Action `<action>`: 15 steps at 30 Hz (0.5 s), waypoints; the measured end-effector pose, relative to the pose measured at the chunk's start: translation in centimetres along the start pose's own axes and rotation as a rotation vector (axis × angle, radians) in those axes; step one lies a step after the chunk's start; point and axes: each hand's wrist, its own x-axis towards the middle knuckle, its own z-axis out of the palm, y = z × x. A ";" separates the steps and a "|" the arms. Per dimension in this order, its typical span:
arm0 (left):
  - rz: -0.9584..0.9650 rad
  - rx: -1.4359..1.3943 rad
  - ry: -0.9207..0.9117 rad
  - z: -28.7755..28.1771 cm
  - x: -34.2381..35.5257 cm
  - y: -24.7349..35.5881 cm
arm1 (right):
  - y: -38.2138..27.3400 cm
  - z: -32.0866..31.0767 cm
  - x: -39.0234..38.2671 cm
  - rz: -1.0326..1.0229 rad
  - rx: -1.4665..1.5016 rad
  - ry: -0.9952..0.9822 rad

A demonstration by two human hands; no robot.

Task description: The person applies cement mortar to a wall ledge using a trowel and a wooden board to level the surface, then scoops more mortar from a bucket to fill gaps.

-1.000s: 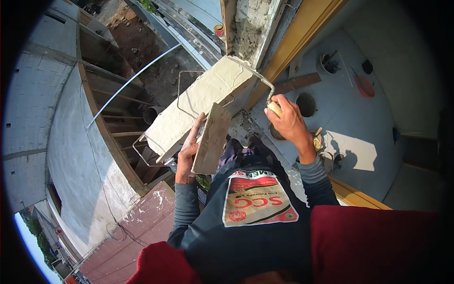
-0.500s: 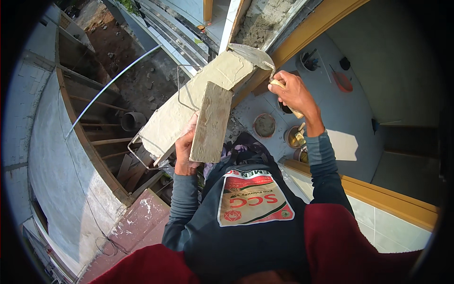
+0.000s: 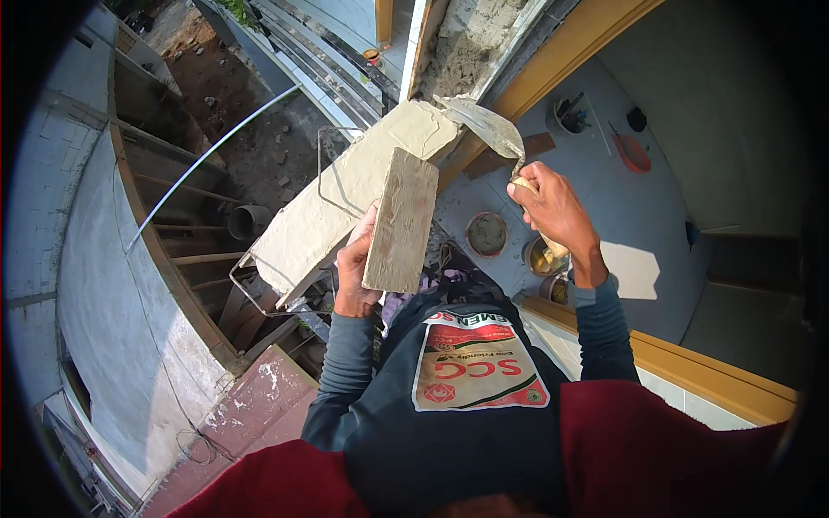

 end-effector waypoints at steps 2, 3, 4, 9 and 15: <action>-0.002 0.009 0.006 0.2 0.1 -0.3 | 0.1 0.3 -1.5 0.006 0.008 0.034; 0.000 0.013 0.009 0.1 0.2 -0.4 | 0.2 0.4 -2.2 0.023 0.038 0.055; 0.000 0.017 0.013 0.1 0.2 -0.6 | 0.4 0.6 -2.9 0.039 0.068 0.076; -0.033 -0.203 0.057 -0.9 1.8 -2.3 | 4.2 1.1 -6.2 -0.124 -0.052 0.256; -0.159 -0.539 -0.096 -0.8 4.0 -3.0 | 2.5 0.4 -6.7 0.028 0.965 -0.183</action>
